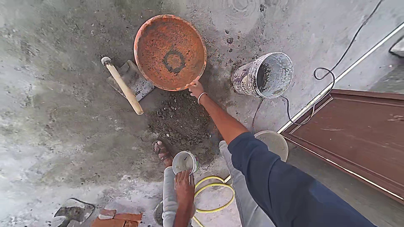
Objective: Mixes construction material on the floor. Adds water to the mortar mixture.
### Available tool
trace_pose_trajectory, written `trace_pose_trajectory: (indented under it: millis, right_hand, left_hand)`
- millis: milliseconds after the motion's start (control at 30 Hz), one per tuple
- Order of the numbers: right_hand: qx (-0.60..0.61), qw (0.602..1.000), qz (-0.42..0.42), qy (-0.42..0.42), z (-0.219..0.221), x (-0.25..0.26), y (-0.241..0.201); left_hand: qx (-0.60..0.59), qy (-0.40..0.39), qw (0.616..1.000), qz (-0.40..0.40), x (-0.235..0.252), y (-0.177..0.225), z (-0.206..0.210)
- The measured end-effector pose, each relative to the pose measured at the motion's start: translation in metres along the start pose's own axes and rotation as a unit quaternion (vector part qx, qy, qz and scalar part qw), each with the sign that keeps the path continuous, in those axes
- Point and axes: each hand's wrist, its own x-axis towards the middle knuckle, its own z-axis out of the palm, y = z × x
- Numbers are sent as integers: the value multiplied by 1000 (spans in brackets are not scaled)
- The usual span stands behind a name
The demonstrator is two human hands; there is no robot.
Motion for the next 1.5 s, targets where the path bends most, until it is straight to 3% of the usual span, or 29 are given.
trace_pose_trajectory:
  millis: [67,167,233,300,433,533,633,700,867,967,1133,1267,1400,1500]
  right_hand:
    - [-127,978,-75,-148,-26,-56,12]
    - [-319,872,-155,-338,-75,-146,29]
    - [-429,802,-142,-391,-109,-200,38]
    - [-486,775,-88,-394,-140,-236,48]
    - [-500,804,-51,-317,-195,-264,90]
    - [-500,829,-68,-242,-234,-271,103]
    - [-464,863,-151,-131,-287,-271,92]
    - [-455,868,-195,-42,-327,-261,76]
    - [-471,857,-172,123,-412,-206,18]
    - [-503,838,-121,174,-446,-163,9]
    - [-538,829,3,153,-456,-56,8]
    - [-506,843,73,169,-459,-4,31]
    - [-360,893,99,250,-446,-15,30]
    - [-309,899,55,304,-429,-72,9]
  left_hand:
    - [24,-20,999,35,15,17,-1]
    - [51,-57,994,74,50,51,2]
    - [53,-81,992,82,62,76,3]
    - [43,-94,990,92,69,98,10]
    - [23,-82,986,146,72,145,43]
    - [-16,-41,981,188,66,183,66]
    - [-54,28,982,181,59,216,72]
    - [-64,24,989,129,51,224,72]
    - [-15,-147,986,-81,10,168,62]
    - [39,-178,970,-160,-16,121,42]
    - [51,-122,963,-236,-36,69,3]
    - [4,-60,971,-232,-32,66,-12]
    - [-44,-41,970,-234,-27,81,-24]
    - [-70,-56,966,-241,-25,87,-24]
